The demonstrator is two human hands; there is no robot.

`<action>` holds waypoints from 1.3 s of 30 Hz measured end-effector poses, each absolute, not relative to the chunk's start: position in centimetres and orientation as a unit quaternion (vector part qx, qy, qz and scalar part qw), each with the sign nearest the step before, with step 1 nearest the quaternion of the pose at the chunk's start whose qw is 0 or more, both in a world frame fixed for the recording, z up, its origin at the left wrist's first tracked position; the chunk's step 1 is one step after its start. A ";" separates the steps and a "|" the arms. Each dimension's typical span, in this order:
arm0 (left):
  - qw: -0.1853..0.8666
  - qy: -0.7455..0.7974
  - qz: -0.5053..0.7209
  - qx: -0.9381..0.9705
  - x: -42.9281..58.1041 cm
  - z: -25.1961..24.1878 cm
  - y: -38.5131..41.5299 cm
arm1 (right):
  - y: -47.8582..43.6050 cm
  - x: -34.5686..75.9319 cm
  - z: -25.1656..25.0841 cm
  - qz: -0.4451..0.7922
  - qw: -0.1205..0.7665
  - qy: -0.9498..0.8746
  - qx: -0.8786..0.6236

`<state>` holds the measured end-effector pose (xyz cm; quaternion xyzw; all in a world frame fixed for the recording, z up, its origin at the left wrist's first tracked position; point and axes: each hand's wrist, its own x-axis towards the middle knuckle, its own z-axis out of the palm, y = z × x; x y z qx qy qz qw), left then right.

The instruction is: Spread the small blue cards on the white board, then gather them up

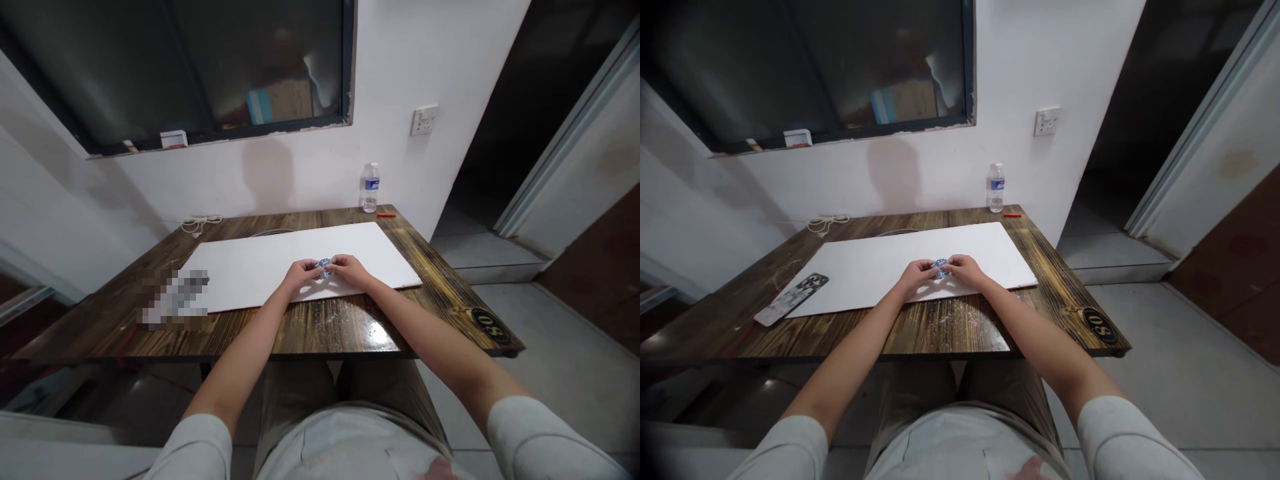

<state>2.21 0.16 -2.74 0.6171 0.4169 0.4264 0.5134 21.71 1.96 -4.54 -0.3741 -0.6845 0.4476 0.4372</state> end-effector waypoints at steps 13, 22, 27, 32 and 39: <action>0.462 0.477 0.479 0.574 2.3 -3.0 0.6 | 2.3 22.0 -4.6 0.367 0.491 -0.656 -0.440; 0.411 0.486 0.432 0.639 2.1 -3.6 0.8 | 1.7 21.6 -4.9 0.239 0.410 -0.767 -0.431; 0.450 0.455 0.441 0.629 2.1 -3.5 0.7 | 2.0 21.8 -4.8 0.282 0.422 -0.767 -0.393; 0.458 0.448 0.426 0.639 2.2 -3.4 0.7 | 2.0 21.9 -4.7 0.298 0.454 -0.774 -0.327; 0.477 0.436 0.424 0.635 2.2 -3.4 0.5 | 2.0 21.8 -5.0 0.300 0.431 -0.777 -0.348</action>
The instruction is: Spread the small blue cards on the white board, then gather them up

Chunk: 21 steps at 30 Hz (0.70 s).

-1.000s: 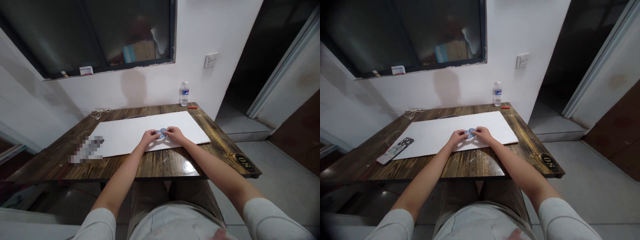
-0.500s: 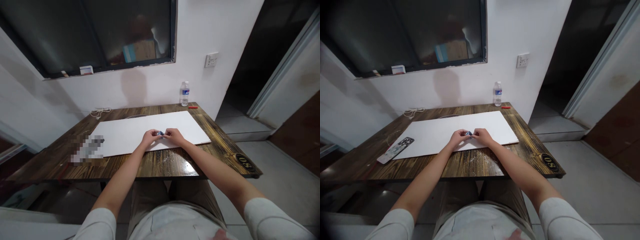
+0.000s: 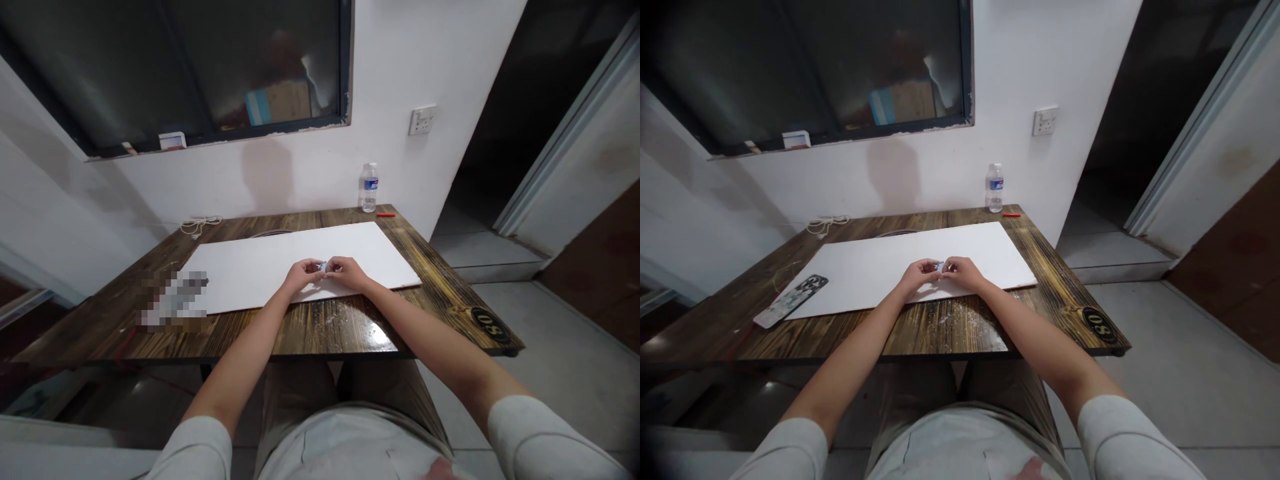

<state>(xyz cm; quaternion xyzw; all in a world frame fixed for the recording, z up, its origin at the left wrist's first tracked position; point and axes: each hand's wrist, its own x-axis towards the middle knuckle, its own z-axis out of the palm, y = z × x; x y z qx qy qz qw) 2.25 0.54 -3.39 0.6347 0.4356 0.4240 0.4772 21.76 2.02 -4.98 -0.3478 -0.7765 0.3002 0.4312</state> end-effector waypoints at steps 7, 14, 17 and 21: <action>0.407 0.510 0.482 0.584 2.0 -3.8 1.3 | 1.6 21.8 -4.3 0.285 0.449 -0.773 -0.346; 0.128 0.584 0.403 0.693 1.5 -3.6 1.1 | 2.6 22.4 -5.1 0.230 0.486 -0.713 -0.450; 0.108 0.536 0.302 0.781 1.6 -3.4 0.7 | 2.8 22.3 -5.4 0.226 0.480 -0.723 -0.443; 0.114 0.441 0.171 0.874 1.7 -3.2 0.3 | 2.7 22.1 -5.6 0.219 0.476 -0.742 -0.418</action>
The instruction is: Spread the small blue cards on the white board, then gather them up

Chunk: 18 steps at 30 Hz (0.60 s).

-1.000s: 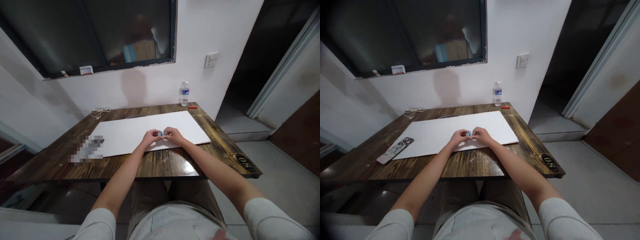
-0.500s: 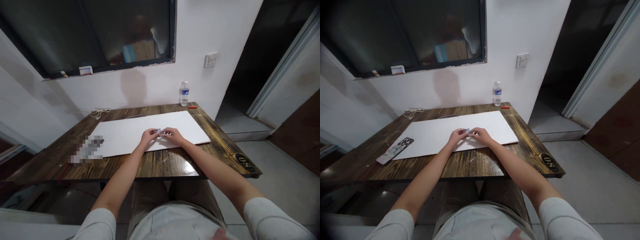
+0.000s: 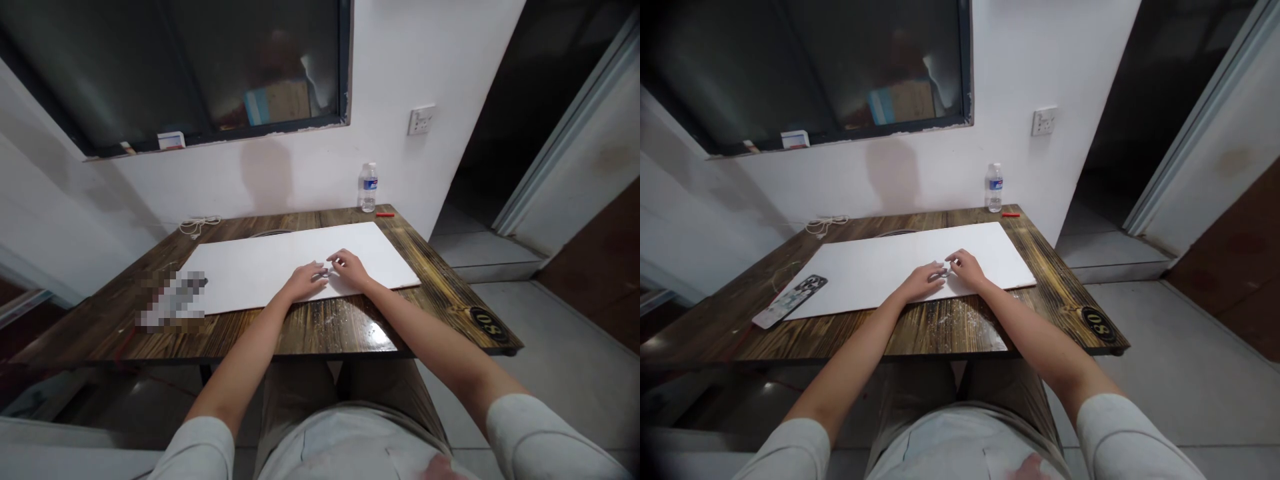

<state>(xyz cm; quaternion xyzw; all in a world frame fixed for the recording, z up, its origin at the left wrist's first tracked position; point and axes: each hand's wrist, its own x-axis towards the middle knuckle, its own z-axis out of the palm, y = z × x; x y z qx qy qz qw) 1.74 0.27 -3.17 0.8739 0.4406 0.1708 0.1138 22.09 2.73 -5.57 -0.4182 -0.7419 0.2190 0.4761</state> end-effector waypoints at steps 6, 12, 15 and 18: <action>0.119 0.366 0.142 0.912 1.7 -2.7 0.1 | 2.8 22.2 -5.7 0.206 0.480 -0.742 -0.420; 0.078 0.458 0.198 0.863 2.2 -2.6 0.1 | 2.9 22.2 -5.7 0.208 0.474 -0.739 -0.431; 0.030 0.537 0.217 0.815 1.9 -2.4 0.0 | 2.9 22.2 -5.7 0.208 0.475 -0.738 -0.432; -0.023 0.621 0.201 0.757 1.0 -2.2 0.2 | 2.8 22.2 -5.6 0.211 0.473 -0.736 -0.436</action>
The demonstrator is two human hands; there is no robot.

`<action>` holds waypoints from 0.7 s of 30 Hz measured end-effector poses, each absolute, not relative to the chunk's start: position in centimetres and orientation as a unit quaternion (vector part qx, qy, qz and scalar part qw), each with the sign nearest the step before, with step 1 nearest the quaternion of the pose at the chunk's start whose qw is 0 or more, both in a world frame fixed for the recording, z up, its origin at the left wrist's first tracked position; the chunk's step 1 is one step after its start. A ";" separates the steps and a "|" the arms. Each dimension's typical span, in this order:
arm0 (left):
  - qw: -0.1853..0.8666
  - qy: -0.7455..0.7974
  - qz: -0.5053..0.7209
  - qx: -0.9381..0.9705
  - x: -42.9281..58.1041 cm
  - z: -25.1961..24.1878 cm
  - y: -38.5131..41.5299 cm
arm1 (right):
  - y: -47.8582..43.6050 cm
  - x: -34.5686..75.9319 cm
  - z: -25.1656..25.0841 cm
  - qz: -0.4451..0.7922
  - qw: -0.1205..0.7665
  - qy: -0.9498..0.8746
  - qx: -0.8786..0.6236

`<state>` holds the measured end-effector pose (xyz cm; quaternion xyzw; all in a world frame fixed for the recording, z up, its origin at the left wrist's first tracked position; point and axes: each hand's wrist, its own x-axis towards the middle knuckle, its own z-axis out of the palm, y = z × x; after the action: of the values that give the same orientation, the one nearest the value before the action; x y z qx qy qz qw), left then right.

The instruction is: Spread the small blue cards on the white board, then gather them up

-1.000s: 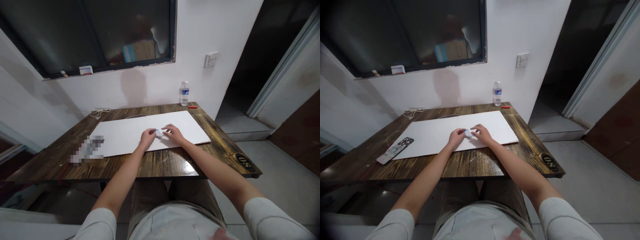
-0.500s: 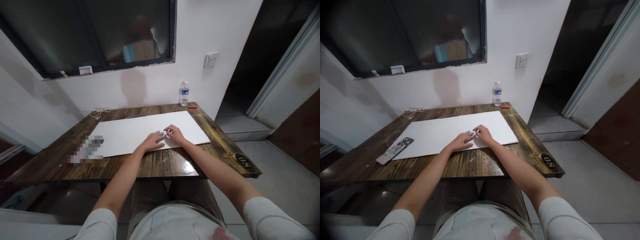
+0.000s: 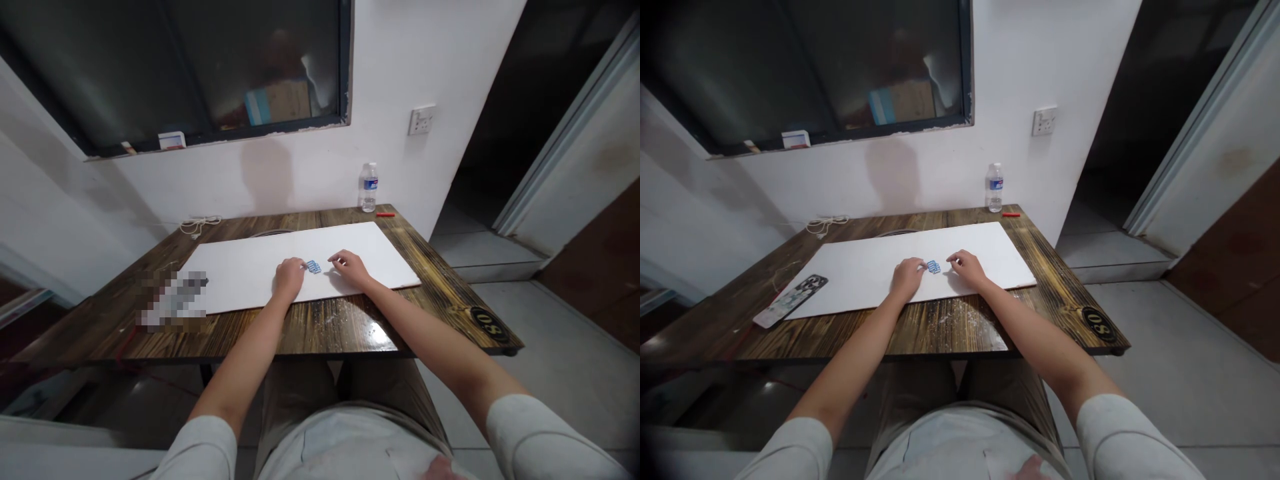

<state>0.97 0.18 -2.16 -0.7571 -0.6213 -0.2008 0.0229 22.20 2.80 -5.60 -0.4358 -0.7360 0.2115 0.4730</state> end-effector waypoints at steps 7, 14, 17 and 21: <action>0.010 -0.647 -0.133 -0.750 0.1 -2.6 1.0 | 2.7 22.1 -5.4 0.214 0.471 -0.734 -0.440; -0.069 -0.477 -0.039 -0.875 2.3 -2.8 0.9 | 2.7 21.9 -5.2 0.218 0.478 -0.719 -0.454; -0.062 -0.454 -0.028 -0.889 3.9 -2.6 0.1 | 2.7 22.0 -5.2 0.229 0.491 -0.701 -0.464; -0.046 -0.489 -0.070 -0.868 6.0 -2.7 -1.2 | 2.6 22.0 -5.0 0.279 0.497 -0.665 -0.483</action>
<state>6.03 -1.16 -2.75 -0.8682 -0.4890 -0.0703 -0.0456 22.00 2.59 -5.02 -0.4832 -0.6648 0.2791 0.4966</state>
